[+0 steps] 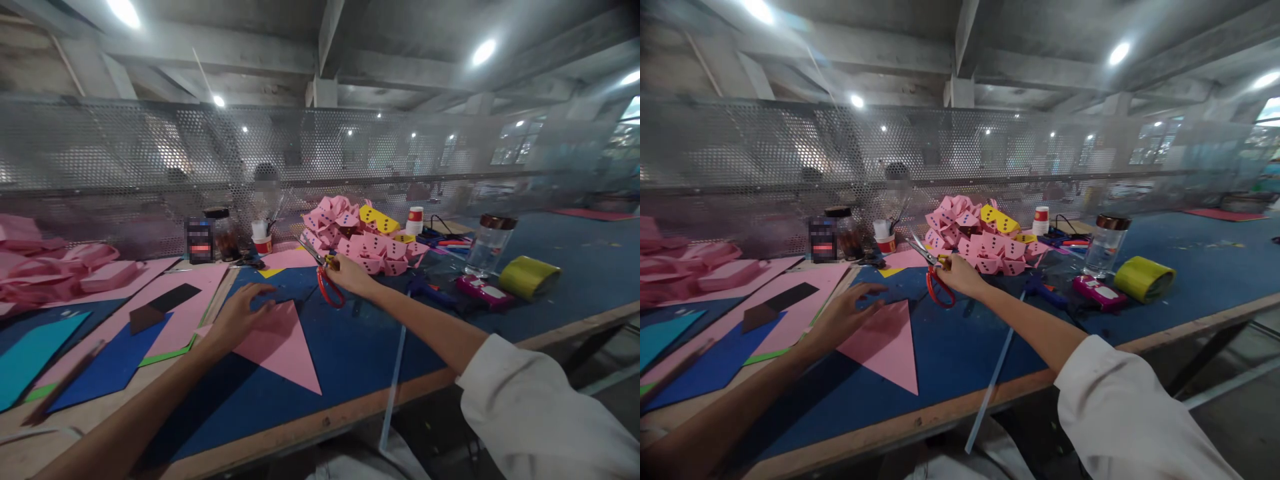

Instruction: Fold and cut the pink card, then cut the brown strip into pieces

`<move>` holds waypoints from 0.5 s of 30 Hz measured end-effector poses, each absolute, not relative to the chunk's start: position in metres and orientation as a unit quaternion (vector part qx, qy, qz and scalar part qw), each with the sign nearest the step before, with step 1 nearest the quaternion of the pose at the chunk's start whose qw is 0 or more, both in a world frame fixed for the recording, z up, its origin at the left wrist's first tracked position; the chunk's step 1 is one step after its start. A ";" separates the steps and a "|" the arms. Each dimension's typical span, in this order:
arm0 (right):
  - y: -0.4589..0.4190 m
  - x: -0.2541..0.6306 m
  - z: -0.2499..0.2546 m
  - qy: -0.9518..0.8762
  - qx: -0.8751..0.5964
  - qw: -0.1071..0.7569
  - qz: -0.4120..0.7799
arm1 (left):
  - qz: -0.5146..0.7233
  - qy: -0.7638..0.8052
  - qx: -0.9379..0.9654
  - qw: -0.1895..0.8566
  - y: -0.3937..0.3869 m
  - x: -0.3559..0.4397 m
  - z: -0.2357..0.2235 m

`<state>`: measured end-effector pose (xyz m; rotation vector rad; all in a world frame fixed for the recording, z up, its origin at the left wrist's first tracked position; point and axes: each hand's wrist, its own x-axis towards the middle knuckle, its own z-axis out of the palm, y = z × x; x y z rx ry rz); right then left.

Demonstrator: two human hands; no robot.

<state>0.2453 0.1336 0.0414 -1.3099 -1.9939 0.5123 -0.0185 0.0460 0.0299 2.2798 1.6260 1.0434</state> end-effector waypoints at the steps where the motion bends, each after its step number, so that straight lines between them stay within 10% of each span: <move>1: 0.133 0.244 0.042 -0.766 -0.497 0.348 0.210 | 0.351 0.544 0.753 0.120 0.045 -0.011 0.034; 9: 0.127 0.236 0.041 -0.768 -0.424 0.378 0.297 | 0.380 0.388 0.646 0.536 0.053 0.056 0.054; 15: 0.131 0.241 0.039 -0.771 -0.434 0.388 0.258 | 0.364 0.396 0.612 0.580 0.056 0.078 0.043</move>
